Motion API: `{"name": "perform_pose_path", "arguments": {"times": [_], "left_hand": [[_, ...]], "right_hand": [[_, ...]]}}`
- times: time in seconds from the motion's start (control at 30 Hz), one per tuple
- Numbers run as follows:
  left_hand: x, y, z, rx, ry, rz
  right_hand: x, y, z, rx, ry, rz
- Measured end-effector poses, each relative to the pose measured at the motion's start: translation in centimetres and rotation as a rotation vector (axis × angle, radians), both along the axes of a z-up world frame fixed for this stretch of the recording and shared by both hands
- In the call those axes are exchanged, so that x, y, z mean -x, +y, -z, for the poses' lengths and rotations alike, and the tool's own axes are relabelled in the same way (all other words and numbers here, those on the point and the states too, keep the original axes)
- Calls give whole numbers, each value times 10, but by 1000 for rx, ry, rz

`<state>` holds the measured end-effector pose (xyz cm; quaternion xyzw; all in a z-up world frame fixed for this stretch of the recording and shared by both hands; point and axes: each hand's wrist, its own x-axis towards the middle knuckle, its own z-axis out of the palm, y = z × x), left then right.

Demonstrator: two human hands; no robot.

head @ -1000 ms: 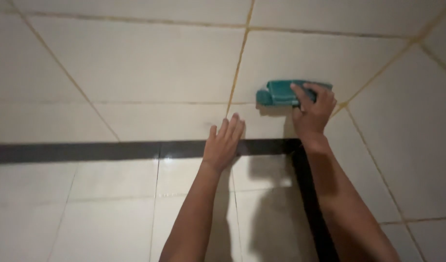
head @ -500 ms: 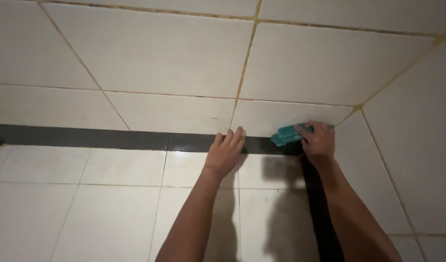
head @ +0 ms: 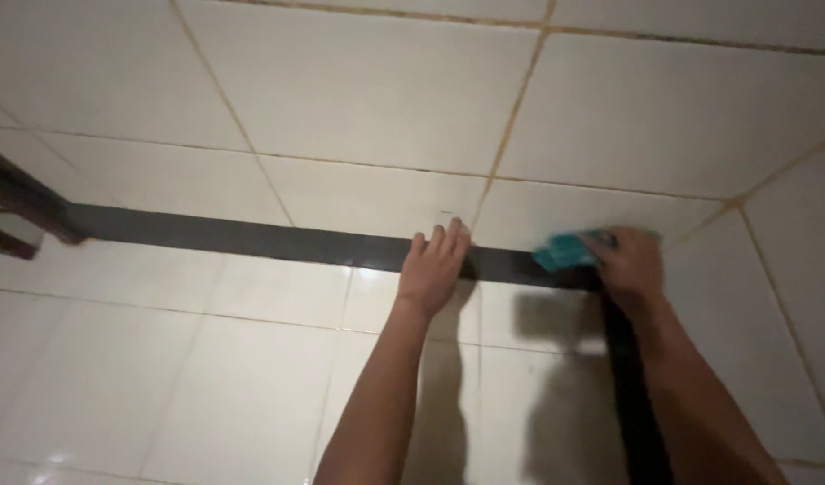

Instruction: The person scrubs the grout lines and surface of white floor tiles using a green scrubbing sponge. They move along the base of a wall, cleaning the dark border strip and the tile joints in a repetitive back-and-forth motion.

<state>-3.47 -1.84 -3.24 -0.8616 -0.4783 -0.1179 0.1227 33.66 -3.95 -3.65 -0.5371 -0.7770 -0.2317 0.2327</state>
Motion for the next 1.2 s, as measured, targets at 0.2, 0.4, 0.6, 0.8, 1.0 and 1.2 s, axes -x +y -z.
{"name": "perform_pose_path", "arguments": {"times": [0.2,0.4,0.6,0.8,1.0,1.2], "left_hand": [[33,1,-1,94,67,7],[60,2,-3,164,50,-148],[64,-7,-13,98,81,-119],[74,-12,-21,71,32,-95],[71,1,-11,108,63,-100],[44,-7,-25,58,16,-76]], "right_hand": [[1,2,14,292,-106,121],[146,37,-99,-150,91,-94],[169,46,-54,-77,58,-154],[153,45,-6,143,-150,-264],[201,35,-110,-57,20,-172],[148,39,-62,-67,-33,-202]]}}
